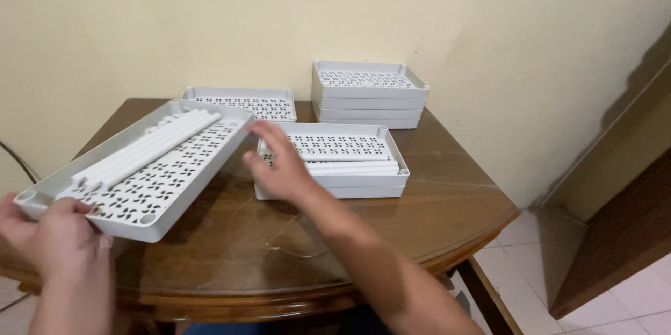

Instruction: The person assembles white plastic trays by inserting cylindrical rods into corner holes. They stack completed trays and continue inserting rods into additional trays on a wooden table.

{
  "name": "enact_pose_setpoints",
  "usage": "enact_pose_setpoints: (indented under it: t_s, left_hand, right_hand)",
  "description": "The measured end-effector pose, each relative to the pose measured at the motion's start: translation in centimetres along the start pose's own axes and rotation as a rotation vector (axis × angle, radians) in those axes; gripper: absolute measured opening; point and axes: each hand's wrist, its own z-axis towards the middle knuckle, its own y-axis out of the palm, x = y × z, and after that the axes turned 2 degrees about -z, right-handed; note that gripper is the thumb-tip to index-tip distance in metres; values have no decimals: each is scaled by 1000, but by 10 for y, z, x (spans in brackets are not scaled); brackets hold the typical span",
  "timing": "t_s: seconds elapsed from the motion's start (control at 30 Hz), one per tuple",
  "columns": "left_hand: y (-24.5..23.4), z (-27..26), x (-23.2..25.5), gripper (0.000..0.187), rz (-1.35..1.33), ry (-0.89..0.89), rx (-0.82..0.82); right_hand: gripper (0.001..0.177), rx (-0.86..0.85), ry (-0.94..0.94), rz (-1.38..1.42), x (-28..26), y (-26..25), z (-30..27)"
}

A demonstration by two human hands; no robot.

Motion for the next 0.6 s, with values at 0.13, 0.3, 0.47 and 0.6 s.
enact_pose_setpoints:
  t_s: [0.13,0.3,0.47,0.6]
  left_hand:
    - [41,-9,21,80,246,-238,-39]
    - [88,-17,15,86,101,-425,-242]
    - [125,-16,-11,82,119,-510,-401]
    - [154,-16,-38,84,-92,-571,-545]
  right_hand:
    - [60,133,85,121,35,-38,23]
    - [63,283,106,-109,93,-82,35]
    - [71,217,353,-169,126,-125,23]
    - [58,190,334,-160,148,-154,3]
